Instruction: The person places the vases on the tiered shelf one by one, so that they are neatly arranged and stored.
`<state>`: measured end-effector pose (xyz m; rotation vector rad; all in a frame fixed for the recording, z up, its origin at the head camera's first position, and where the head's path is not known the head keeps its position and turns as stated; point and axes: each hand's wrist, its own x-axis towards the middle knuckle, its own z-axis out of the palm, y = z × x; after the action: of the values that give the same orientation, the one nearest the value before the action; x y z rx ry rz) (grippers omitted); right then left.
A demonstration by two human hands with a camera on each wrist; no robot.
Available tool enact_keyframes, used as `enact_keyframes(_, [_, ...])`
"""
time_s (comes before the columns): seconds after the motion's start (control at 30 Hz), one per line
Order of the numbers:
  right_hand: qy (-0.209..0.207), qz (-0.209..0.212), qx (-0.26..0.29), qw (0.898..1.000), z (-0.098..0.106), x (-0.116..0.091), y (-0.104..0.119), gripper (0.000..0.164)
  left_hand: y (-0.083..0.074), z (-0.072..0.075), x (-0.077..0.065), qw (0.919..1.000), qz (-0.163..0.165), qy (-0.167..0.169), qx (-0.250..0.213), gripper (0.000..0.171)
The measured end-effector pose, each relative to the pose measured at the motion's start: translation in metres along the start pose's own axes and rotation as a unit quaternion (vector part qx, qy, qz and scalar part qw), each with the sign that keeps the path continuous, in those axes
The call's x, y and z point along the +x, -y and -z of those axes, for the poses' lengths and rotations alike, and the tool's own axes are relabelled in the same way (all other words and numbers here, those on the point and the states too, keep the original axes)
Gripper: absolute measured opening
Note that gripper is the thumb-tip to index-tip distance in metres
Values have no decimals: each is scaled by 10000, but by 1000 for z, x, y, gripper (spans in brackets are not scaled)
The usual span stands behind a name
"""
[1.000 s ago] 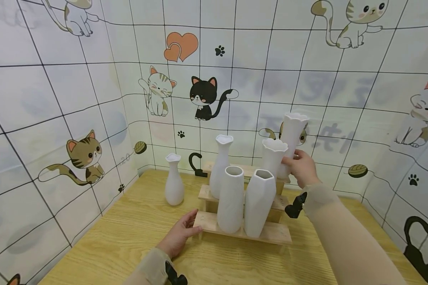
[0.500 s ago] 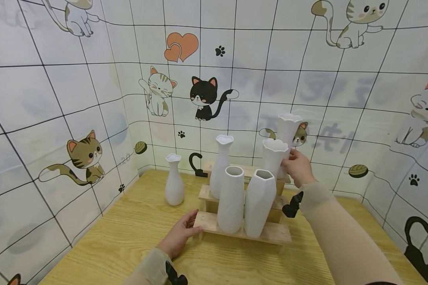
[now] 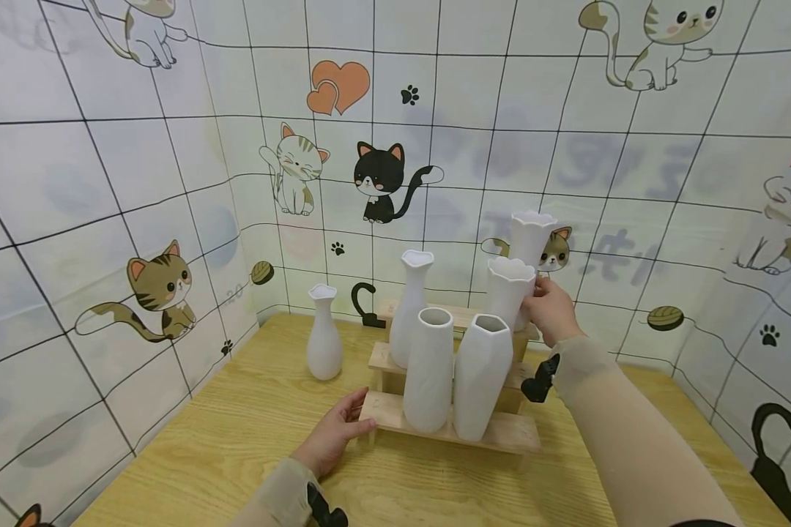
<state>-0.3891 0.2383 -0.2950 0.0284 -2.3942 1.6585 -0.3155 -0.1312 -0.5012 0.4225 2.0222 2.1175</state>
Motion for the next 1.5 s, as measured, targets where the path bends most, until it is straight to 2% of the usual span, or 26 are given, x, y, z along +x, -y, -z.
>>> enact_keyframes(0.97, [131, 7, -36, 9999, 0, 1, -2, 68, 1, 1, 3, 9999, 119, -83, -58, 81])
enact_keyframes(1.23, [317, 141, -4, 9994, 6, -8, -3, 69, 2, 1, 2, 9999, 96, -40, -60, 81])
enact_keyframes(1.5, [120, 218, -294, 9993, 16, -26, -16, 81, 1, 0, 2, 9999, 90, -33, -88, 81])
